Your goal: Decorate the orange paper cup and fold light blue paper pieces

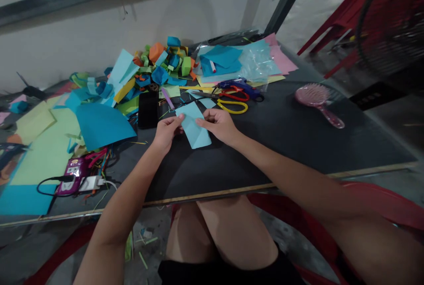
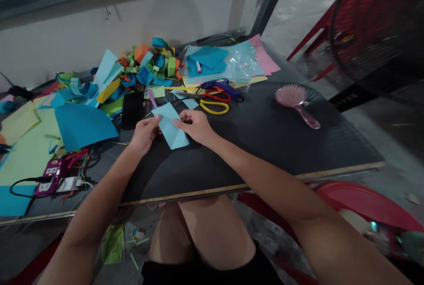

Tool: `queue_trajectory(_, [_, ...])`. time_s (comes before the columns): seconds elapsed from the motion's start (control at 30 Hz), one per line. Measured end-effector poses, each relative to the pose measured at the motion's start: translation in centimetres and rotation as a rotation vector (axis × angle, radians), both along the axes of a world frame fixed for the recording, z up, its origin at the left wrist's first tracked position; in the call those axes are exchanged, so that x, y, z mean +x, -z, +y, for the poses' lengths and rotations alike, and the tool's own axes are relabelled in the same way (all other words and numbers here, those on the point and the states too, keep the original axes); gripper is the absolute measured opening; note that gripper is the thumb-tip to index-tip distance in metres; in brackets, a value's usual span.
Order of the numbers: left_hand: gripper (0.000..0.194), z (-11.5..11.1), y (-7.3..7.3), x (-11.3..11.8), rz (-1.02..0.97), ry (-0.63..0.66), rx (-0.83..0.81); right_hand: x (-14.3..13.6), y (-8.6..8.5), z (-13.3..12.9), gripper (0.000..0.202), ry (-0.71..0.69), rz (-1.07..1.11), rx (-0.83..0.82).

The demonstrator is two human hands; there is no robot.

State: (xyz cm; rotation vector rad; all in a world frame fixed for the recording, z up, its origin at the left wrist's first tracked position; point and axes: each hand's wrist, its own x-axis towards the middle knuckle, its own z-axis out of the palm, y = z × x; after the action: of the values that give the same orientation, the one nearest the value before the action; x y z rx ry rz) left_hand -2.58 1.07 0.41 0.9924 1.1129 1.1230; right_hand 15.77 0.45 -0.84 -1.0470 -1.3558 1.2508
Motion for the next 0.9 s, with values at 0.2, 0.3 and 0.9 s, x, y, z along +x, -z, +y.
queue_trajectory(0.2, [0.041, -0.4, 0.0, 0.0, 0.176, -0.066, 0.27, -0.2, -0.8, -0.4, 0.045, -0.041, 0.035, 0.0])
queue_trajectory(0.3, [0.034, -0.6, -0.1, -0.1, 0.211, -0.015, 0.277, -0.3, -1.1, -0.6, 0.044, -0.034, 0.126, -0.007])
queue_trajectory(0.9, [0.031, -0.5, 0.2, 0.3, 0.07, 0.059, 0.222, -0.2, -0.5, -0.2, 0.046, 0.02, 0.083, 0.003])
